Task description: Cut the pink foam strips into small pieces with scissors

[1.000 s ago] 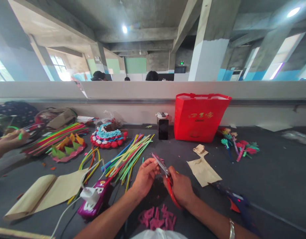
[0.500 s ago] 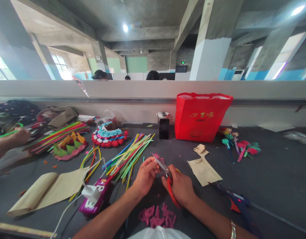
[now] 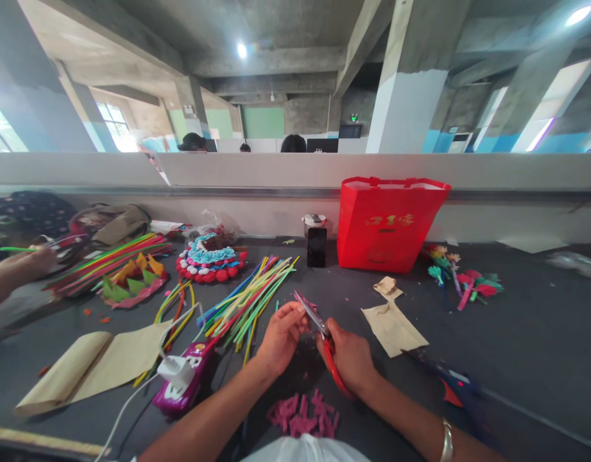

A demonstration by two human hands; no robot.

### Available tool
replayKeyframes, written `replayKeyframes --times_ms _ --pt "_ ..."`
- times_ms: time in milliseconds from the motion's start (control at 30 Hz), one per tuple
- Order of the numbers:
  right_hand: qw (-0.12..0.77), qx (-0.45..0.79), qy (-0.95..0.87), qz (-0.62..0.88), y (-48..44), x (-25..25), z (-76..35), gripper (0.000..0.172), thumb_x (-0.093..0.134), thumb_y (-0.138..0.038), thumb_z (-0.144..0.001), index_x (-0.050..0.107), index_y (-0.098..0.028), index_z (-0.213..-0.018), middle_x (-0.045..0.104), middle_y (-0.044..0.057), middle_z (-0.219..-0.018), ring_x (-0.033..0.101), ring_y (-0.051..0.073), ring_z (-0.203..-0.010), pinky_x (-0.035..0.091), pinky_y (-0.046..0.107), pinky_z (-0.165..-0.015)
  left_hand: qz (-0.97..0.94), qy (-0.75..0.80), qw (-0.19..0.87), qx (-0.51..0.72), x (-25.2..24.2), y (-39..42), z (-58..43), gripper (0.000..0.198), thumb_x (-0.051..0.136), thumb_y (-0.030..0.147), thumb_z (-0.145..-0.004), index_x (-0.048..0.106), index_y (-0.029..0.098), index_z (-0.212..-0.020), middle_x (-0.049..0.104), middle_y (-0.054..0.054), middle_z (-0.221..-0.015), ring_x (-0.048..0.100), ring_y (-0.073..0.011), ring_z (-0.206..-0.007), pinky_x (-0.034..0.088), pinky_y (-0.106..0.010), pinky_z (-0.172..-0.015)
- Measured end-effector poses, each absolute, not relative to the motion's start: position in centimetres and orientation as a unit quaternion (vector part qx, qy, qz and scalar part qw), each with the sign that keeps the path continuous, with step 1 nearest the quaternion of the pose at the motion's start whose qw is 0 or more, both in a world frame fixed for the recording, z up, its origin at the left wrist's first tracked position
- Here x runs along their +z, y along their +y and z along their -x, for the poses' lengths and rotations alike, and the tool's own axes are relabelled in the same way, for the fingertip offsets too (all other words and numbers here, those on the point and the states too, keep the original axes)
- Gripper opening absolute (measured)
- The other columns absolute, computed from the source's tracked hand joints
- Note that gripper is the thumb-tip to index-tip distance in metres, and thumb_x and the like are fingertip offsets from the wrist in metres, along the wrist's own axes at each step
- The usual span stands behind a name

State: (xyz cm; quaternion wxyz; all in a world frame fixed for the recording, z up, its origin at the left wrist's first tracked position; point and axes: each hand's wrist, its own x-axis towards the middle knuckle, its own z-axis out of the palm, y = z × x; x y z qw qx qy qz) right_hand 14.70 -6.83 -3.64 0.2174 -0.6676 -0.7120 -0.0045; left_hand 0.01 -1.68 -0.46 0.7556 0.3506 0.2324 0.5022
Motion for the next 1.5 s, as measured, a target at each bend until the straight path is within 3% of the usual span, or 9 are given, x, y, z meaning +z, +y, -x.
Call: replayKeyframes --times_ms 167,400,600,767,933,1067,1300,1500 --pt "0.263 0.037 -0.692 0.671 -6.4 -3.8 -15.2 0.02 0.041 -0.037 -0.093 0.051 -0.021 -0.086 0.062 0.0 -0.062 0.063 0.018 -0.056 0.028 0.023 -0.05 -0.343 0.218 0.765 0.5 -0.3 -1.7 0.0 0.013 0.07 0.023 -0.076 0.061 0.014 -0.073 0.053 0.002 -0.063 0.047 -0.0076 -0.057 0.039 -0.022 -0.058" --pt "0.459 0.199 -0.645 0.577 -5.7 -2.9 -16.1 0.027 0.04 -0.043 -0.091 0.053 -0.019 -0.086 0.06 0.001 -0.069 0.059 0.014 -0.062 0.043 0.022 -0.058 -0.347 0.207 0.797 0.449 -0.1 -1.9 -0.1 0.016 0.071 0.023 -0.075 0.059 0.013 -0.071 0.049 0.002 -0.063 0.044 -0.0068 -0.054 0.037 -0.022 -0.056" --pt "0.531 0.36 -0.585 0.496 -6.3 -2.7 -15.8 0.035 0.049 -0.049 -0.089 0.056 -0.018 -0.102 0.041 -0.006 -0.055 0.037 0.008 -0.044 0.031 0.019 -0.041 -0.368 0.217 0.835 0.347 -0.6 -2.1 -0.2 0.014 0.07 0.02 -0.074 0.058 0.012 -0.071 0.046 0.002 -0.06 0.043 -0.0077 -0.052 0.035 -0.023 -0.055" --pt "0.543 0.464 -0.551 0.431 -6.5 -2.7 -15.5 0.031 0.053 -0.049 -0.088 0.054 -0.019 -0.095 0.033 -0.008 -0.055 0.03 0.006 -0.043 0.026 0.018 -0.039 -0.378 0.221 0.852 0.286 -0.8 -2.3 -0.1 0.008 0.063 0.017 -0.075 0.058 0.012 -0.074 0.043 0.003 -0.058 0.041 -0.0078 -0.049 0.035 -0.025 -0.056" --pt "0.534 0.459 -0.574 0.418 -6.7 -2.5 -15.5 0.026 0.051 -0.045 -0.09 0.052 -0.02 -0.091 0.033 -0.008 -0.056 0.032 0.006 -0.045 0.028 0.017 -0.041 -0.362 0.233 0.867 0.252 -0.8 -2.3 0.0 0.006 0.059 0.017 -0.074 0.055 0.013 -0.072 0.038 0.005 -0.056 0.034 -0.0063 -0.046 0.031 -0.024 -0.052" --pt "0.522 0.419 -0.592 0.449 -6.6 -2.4 -15.5 0.024 0.046 -0.043 -0.091 0.05 -0.02 -0.087 0.034 -0.008 -0.056 0.033 0.007 -0.044 0.03 0.017 -0.041 -0.399 0.258 0.837 0.272 -0.8 -2.4 -0.2 0.007 0.06 0.019 -0.073 0.056 0.014 -0.071 0.042 0.003 -0.058 0.039 -0.0077 -0.049 0.032 -0.024 -0.053" --pt "0.486 0.276 -0.628 0.542 -6.2 -2.3 -15.6 0.023 0.041 -0.038 -0.089 0.051 -0.019 -0.079 0.043 -0.005 -0.053 0.043 0.01 -0.045 0.035 0.019 -0.044 -0.603 0.331 0.618 0.38 -1.3 -2.5 -0.7 0.013 0.065 0.026 -0.073 0.06 0.014 -0.073 0.052 0.002 -0.063 0.042 -0.0085 -0.054 0.032 -0.022 -0.054" --pt "0.47 0.203 -0.638 0.576 -5.7 -2.8 -15.6 0.026 0.038 -0.036 -0.086 0.054 -0.017 -0.08 0.061 0.005 -0.07 0.059 0.017 -0.064 0.045 0.025 -0.063 -0.72 0.359 0.47 0.362 -1.4 -2.5 -0.6 0.007 0.059 0.02 -0.073 0.062 0.015 -0.07 0.056 0.001 -0.064 0.047 -0.0115 -0.061 0.035 -0.024 -0.058"
